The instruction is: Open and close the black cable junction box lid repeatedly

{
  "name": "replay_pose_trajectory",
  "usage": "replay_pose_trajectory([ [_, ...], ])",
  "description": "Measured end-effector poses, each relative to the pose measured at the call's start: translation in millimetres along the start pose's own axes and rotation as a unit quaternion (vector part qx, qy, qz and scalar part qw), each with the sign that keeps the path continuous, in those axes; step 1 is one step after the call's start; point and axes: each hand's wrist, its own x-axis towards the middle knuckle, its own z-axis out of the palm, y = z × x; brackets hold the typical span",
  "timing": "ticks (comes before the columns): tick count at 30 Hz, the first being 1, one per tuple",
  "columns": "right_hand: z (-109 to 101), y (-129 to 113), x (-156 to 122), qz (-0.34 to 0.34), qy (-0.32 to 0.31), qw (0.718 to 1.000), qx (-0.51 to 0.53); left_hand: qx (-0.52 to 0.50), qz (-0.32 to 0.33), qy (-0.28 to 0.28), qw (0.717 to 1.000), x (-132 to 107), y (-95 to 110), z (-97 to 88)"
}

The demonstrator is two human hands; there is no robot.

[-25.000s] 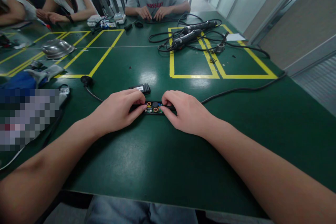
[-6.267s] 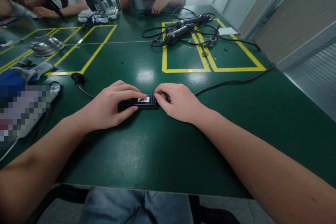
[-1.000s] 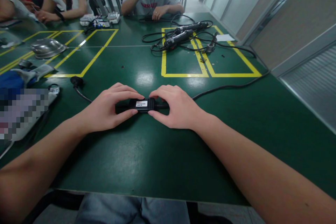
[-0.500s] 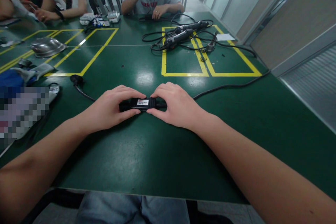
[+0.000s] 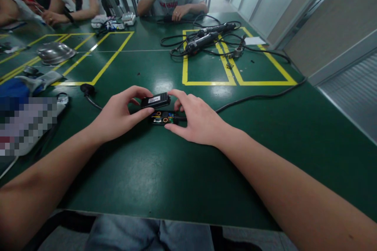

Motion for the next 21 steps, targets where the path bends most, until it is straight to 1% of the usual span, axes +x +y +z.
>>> replay_pose_trajectory([
  [2,0,0,0,0.006,-0.004,1.0,0.001,0.056,-0.047,0.02,0.997,2,-4,-1.3],
  [4,-1,-1,1,0.008,-0.01,1.0,-0.007,0.102,-0.087,0.013,0.991,4,-8,-2.1],
  [6,-2,-2,2,0.003,-0.017,1.0,-0.024,0.129,-0.102,0.0,0.986,6,-11,-2.3],
  [7,-3,-3,2,0.0,-0.021,0.999,-0.034,0.135,-0.097,-0.006,0.986,6,-12,-2.4],
  [9,-5,-5,3,-0.006,-0.026,0.998,-0.05,0.142,-0.064,-0.004,0.988,6,-12,-3.3],
  [12,-8,-9,4,-0.009,-0.04,0.997,-0.062,0.159,0.015,0.014,0.987,4,-8,-7.4],
  [13,-8,-10,4,-0.01,-0.046,0.997,-0.065,0.162,0.038,0.011,0.986,3,-5,-9.2],
  [14,-9,-10,5,-0.01,-0.052,0.996,-0.069,0.16,0.058,-0.005,0.985,2,-3,-10.8],
  [16,-9,-10,5,-0.015,-0.058,0.995,-0.076,0.143,0.087,-0.063,0.984,0,2,-12.9],
  [18,-9,-10,5,-0.022,-0.059,0.995,-0.079,0.128,0.097,-0.108,0.981,-2,5,-12.7],
  [19,-9,-9,4,-0.025,-0.059,0.995,-0.079,0.123,0.096,-0.119,0.981,-3,5,-12.0],
  [21,-9,-9,4,-0.022,-0.058,0.995,-0.074,0.116,0.087,-0.123,0.982,-4,5,-10.3],
])
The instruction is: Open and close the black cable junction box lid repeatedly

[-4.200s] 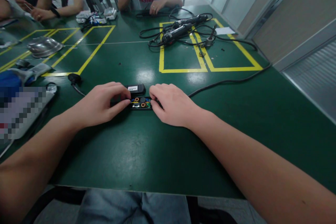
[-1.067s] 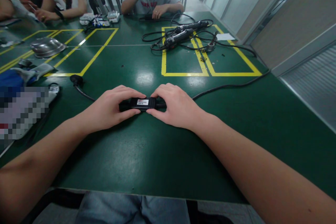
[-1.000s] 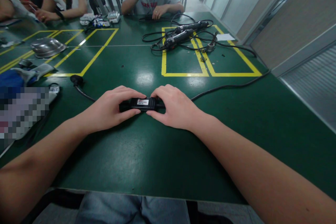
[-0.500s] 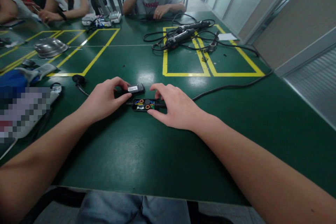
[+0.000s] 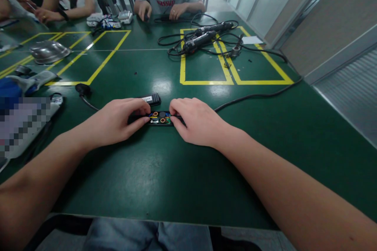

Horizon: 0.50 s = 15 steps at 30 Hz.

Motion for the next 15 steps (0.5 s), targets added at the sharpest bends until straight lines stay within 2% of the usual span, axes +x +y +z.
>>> replay_pose_trajectory([
  [7,-0.5,-2.9,-1.8,0.045,-0.004,0.999,0.029,-0.02,-0.002,0.002,1.0,0.8,0.7,-0.8],
  [11,-1.2,-1.2,-2.9,0.037,0.02,0.998,0.055,-0.05,-0.004,0.021,0.999,1.6,3.9,-3.1],
  [15,-1.6,2.1,-2.8,0.023,0.05,0.996,0.072,-0.077,-0.035,0.035,0.996,1.5,4.8,-3.6],
])
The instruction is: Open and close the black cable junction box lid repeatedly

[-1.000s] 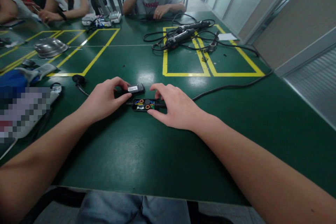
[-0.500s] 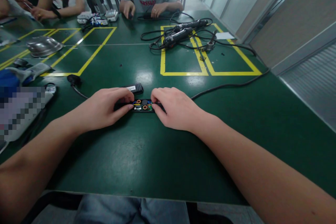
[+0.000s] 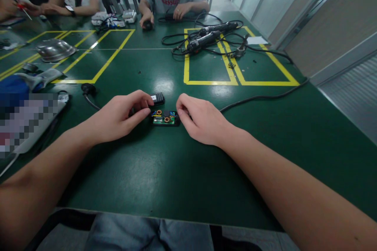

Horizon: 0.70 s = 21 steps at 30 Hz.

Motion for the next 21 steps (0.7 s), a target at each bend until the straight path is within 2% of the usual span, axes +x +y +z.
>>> replay_pose_trajectory([
  [21,2.7,6.1,1.9,0.004,-0.002,1.0,-0.021,0.079,-0.009,-0.022,0.997,-1.8,-8.5,5.9],
])
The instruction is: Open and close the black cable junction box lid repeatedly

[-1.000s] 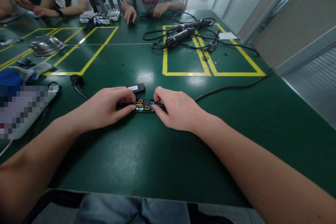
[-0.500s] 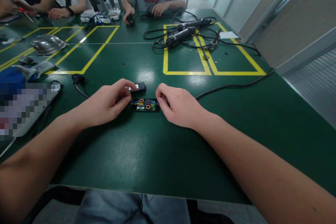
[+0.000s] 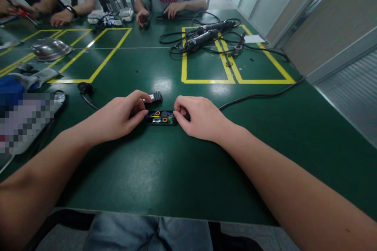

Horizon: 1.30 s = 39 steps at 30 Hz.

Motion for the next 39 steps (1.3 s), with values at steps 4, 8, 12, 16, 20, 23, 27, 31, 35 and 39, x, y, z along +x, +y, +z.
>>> replay_pose_trajectory([
  [4,0,0,0,0.001,-0.009,1.0,-0.01,0.002,0.016,0.002,1.0,0,-1,0.8],
  [8,0,0,0,-0.002,-0.007,1.0,-0.012,0.01,0.02,0.002,1.0,0,-1,0.0],
  [12,-1,1,0,0.003,-0.007,1.0,-0.011,0.036,0.017,0.03,0.999,0,1,-2.4],
  [16,-1,1,0,0.006,-0.012,1.0,-0.017,0.058,0.014,0.079,0.995,1,2,-2.4],
  [20,-1,1,0,0.001,-0.013,1.0,-0.022,0.051,-0.03,0.114,0.992,3,-3,4.5],
  [23,0,2,0,-0.003,-0.008,1.0,-0.019,0.044,-0.081,0.113,0.989,6,-8,9.7],
  [27,0,3,1,-0.006,-0.007,1.0,-0.01,0.036,-0.14,0.091,0.985,9,-10,10.4],
  [31,0,2,2,-0.002,-0.01,1.0,-0.003,0.032,-0.162,0.083,0.983,9,-6,8.1],
  [35,0,1,2,0.003,-0.011,1.0,-0.002,0.033,-0.166,0.084,0.982,9,-5,7.5],
  [39,0,2,2,0.003,-0.009,1.0,0.002,0.032,-0.167,0.084,0.982,10,-6,8.2],
])
